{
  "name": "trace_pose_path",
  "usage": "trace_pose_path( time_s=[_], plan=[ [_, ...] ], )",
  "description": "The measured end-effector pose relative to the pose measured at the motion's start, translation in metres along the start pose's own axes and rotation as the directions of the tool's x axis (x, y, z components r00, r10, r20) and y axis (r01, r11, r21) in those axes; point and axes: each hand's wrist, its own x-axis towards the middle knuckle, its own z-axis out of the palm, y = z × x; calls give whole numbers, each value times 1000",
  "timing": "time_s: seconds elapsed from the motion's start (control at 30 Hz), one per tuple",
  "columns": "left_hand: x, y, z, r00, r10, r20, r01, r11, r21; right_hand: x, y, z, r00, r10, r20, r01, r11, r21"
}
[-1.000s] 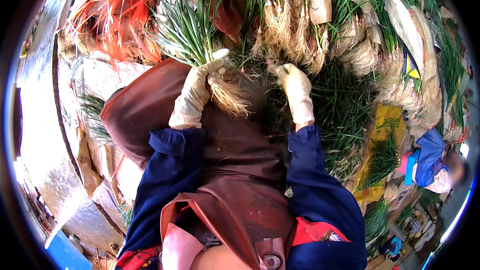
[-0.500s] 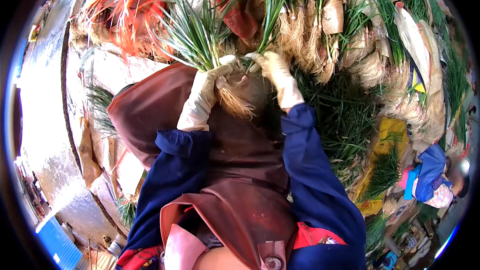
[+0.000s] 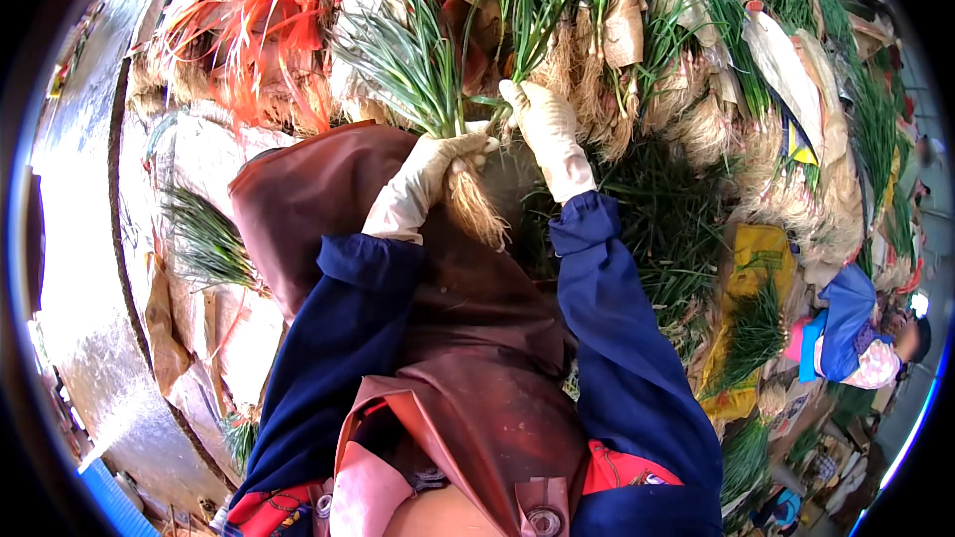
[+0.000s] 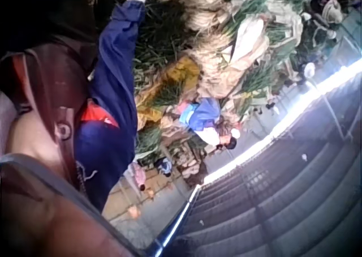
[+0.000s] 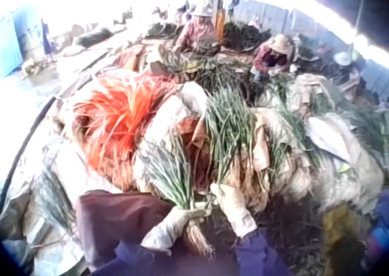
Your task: The person cleans and sorts bundles of green onions, removing outer layers and roots by hand, and arranges them on the ground while wearing gloves.
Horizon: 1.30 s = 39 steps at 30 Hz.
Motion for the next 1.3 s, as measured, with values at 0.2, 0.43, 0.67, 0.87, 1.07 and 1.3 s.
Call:
trace_pose_path(
  time_s=[0.2, 0.43, 0.67, 0.87, 1.07, 1.3],
  plan=[
    [-15, 4, 22, 978, -188, 90, 208, 886, -415, -4, 15, -15, 972, 172, -163, -50, 823, 566],
    [-62, 2, 7, 982, 6, 190, 106, 813, -573, -61, 70, -120, 884, 405, 233, -103, 656, -748],
    [-59, 3, 18, 967, 21, 255, 147, 770, -620, -24, -1, -45, 940, -338, 39, 216, 682, 699],
    [-65, 5, 11, 979, 1, 206, 141, 728, -671, -30, -36, 12, 916, -391, 84, 203, 634, 746],
    [-63, 25, 25, 993, -115, 20, 111, 885, -453, -15, -24, 8, 899, -433, -68, 425, 822, 378],
    [-101, 100, 32, 907, 363, 214, -189, 804, -564, 77, -2, -25, 973, 56, -222, 24, 941, 339]
  ],
)
